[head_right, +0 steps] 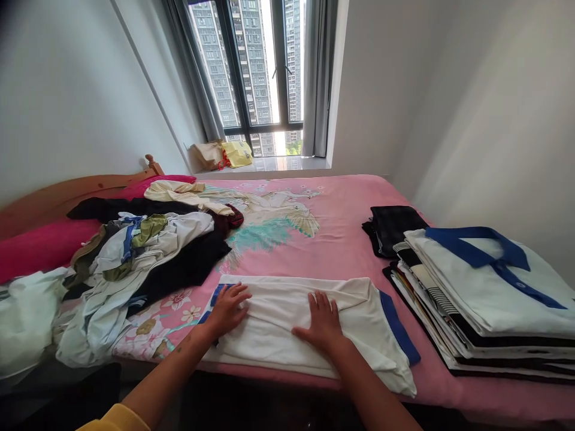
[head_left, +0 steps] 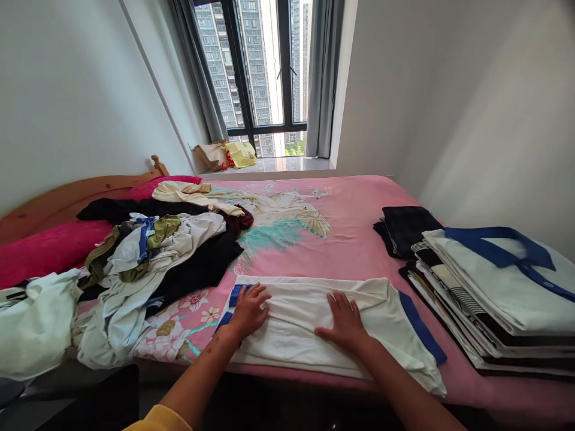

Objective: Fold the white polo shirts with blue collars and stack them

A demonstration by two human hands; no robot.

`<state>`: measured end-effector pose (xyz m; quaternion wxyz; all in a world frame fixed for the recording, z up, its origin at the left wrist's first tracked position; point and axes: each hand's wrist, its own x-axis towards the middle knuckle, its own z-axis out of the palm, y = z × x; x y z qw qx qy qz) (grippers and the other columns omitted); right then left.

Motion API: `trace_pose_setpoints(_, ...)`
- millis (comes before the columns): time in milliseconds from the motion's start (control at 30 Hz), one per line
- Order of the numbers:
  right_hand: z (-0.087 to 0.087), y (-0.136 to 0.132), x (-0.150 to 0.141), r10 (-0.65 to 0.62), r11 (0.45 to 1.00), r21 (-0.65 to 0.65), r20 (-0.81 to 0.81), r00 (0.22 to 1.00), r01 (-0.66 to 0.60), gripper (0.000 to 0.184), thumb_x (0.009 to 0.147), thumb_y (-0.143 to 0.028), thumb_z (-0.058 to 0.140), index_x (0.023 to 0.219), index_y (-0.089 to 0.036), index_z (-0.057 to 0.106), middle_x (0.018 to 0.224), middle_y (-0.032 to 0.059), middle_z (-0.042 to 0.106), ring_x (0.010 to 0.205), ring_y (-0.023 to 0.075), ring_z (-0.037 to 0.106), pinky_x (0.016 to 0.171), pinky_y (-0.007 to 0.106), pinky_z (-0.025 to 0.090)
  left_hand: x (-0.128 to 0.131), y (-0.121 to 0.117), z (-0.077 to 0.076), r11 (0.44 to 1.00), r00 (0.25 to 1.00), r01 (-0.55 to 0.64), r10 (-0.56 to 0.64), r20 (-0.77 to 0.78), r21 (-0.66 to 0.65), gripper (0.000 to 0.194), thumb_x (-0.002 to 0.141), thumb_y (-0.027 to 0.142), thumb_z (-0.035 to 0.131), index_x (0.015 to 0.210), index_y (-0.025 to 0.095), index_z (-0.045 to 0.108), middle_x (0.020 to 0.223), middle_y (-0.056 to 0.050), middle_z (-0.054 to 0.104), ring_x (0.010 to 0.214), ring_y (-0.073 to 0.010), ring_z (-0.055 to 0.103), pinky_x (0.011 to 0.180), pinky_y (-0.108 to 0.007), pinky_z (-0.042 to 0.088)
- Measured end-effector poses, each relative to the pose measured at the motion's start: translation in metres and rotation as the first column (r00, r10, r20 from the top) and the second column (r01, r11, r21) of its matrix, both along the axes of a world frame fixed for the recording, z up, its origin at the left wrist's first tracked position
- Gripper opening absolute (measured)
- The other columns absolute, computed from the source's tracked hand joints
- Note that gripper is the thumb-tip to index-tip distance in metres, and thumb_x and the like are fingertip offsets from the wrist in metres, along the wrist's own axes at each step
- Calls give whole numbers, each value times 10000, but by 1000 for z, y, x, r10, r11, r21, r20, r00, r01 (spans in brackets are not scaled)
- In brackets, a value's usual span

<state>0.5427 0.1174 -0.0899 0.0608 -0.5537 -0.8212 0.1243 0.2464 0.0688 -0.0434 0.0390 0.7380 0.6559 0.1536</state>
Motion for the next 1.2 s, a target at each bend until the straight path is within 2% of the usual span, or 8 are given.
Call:
trace_pose_setpoints(100, 28, 0, -18, -6, 1000, 20, -32, 999, 6, 690, 781, -502, 533, 1359, -146, 411, 1422, 161, 380, 1336, 332, 281, 1081, 552, 125, 23, 12, 8, 987, 987, 138, -144, 73, 78, 328, 851, 157, 395, 1009, 241, 670, 1154, -51, 646, 1175, -191, 514, 1059, -411, 355)
trace_pose_setpoints(233, 43, 0, -46, 138, 974, 204, -210, 968, -95, 369, 883, -234, 374, 1194, -190, 568, 1276, 87, 548, 1234, 194, 430, 1095, 350, 220, 53, 30, 2, 979, 977, 201, -204, 64, 46, 394, 866, 115, 328, 982, 242, 682, 1108, -15, 670, 1116, -141, 549, 1049, -315, 375)
trace_pose_setpoints(367, 12, -1, -52, 71, 985, 168, -157, 985, -44, 394, 879, -278, 399, 1241, -208, 538, 1375, 79, 465, 1311, 244, 337, 1112, 479, 124, 51, 30, -19, 994, 994, 111, -110, 12, -18, 357, 881, 244, 394, 1162, 243, 614, 1304, -48, 564, 1268, -220, 433, 1136, -459, 183)
trace_pose_setpoints(500, -12, -4, -46, 27, 991, 129, -83, 996, -16, 554, 886, -473, 387, 1390, -245, 368, 1514, 54, 223, 1398, 280, 119, 1088, 576, -20, 36, 24, -37, 983, 981, -152, 137, -135, -104, 708, 815, 536, 472, 1412, 175, 345, 1506, -168, 238, 1395, -360, 142, 1070, -632, -17)
trace_pose_setpoints(800, 10, 3, -44, 33, 999, -7, -104, 994, -34, 680, 883, -561, 339, 1453, -207, 224, 1530, 72, 147, 1411, 254, 55, 1106, 537, -35, 34, 36, -47, 966, 950, -200, 150, -274, -165, 735, 840, 594, 343, 1453, 205, 233, 1535, -137, 147, 1413, -310, 101, 1090, -578, 22)
trace_pose_setpoints(967, 16, 12, -12, -64, 996, 54, -210, 976, 77, 555, 922, -449, 311, 1400, -168, 343, 1461, 92, 343, 1374, 230, 221, 1119, 468, 94, 30, 36, -47, 969, 949, -201, 156, -274, -143, 717, 846, 580, 340, 1451, 208, 241, 1534, -134, 160, 1414, -301, 103, 1093, -575, 37)
trace_pose_setpoints(1100, 20, 32, 49, -203, 928, 228, -355, 913, 295, 395, 898, -262, 327, 1217, -170, 541, 1251, 84, 561, 1199, 205, 445, 1043, 371, 286, 34, 37, -40, 970, 954, -218, 190, -232, -104, 697, 829, 555, 410, 1419, 192, 329, 1510, -151, 239, 1401, -318, 160, 1086, -604, 53)
trace_pose_setpoints(1200, 24, 51, 95, -233, 905, 248, -390, 891, 345, 349, 848, -177, 341, 1061, -130, 613, 1095, 106, 623, 1056, 211, 522, 975, 354, 354, 56, 37, -36, 981, 973, -193, 191, -130, 1, 504, 860, 402, 424, 1311, 184, 488, 1450, -136, 377, 1372, -296, 263, 1097, -603, 94)
